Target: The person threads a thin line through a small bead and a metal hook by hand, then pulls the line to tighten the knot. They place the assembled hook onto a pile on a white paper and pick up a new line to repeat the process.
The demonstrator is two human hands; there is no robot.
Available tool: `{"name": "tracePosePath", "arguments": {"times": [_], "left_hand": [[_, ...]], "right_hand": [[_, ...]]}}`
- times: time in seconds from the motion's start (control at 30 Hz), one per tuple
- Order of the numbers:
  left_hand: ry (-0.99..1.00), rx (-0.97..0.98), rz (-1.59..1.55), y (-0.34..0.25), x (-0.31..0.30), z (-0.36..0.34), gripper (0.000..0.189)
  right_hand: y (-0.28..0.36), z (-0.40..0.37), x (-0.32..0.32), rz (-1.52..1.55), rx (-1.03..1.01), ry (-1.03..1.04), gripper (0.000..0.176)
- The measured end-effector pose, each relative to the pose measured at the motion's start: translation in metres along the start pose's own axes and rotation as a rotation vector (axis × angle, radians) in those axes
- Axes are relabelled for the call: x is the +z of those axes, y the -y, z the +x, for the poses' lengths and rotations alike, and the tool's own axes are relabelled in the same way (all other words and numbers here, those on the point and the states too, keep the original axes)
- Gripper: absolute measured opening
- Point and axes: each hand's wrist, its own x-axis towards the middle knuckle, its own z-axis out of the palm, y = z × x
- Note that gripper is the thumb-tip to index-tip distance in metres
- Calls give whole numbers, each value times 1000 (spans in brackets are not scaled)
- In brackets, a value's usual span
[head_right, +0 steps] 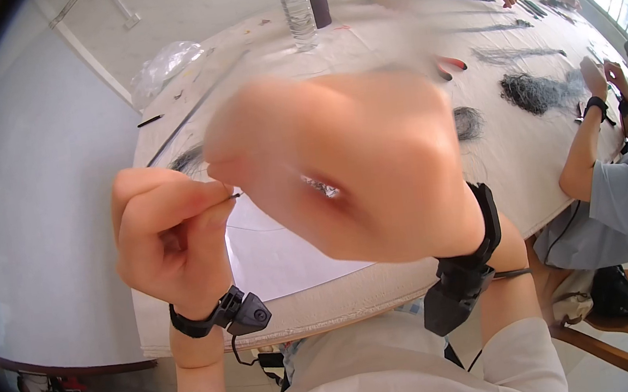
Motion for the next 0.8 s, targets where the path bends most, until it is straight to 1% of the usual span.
{"name": "tracePosePath", "arguments": {"times": [0.03,0.07,0.13,0.17,0.27,0.4,0.5,0.57,0.7,0.77,0.8], "left_hand": [[57,-67,-33,-2,-3,-2,15],[112,-134,-66,-3,-5,-4,11],[87,-139,-87,-1,-3,-4,11],[63,-144,-109,-1,-2,-4,11],[36,-159,-100,-3,-2,-4,10],[14,-164,-88,-3,-3,-4,9],[27,-128,-40,-2,-5,-5,8],[20,-117,-38,-3,-4,-4,7],[42,-125,-6,-2,-5,-4,6],[-110,-102,-106,4,2,-3,22],[-110,-102,-106,4,2,-3,22]], "right_hand": [[1,2,-1,51,92,50,15],[-1,2,0,51,92,50,15],[-8,2,2,178,227,120,11],[-10,2,1,197,251,146,10],[-12,2,2,249,248,181,12],[-10,1,1,239,207,230,13],[-8,-1,3,269,201,230,14],[-6,-1,4,271,133,215,15],[3,-2,4,280,129,179,18],[4,-1,4,265,63,152,21],[4,-2,4,265,63,152,21]]}}
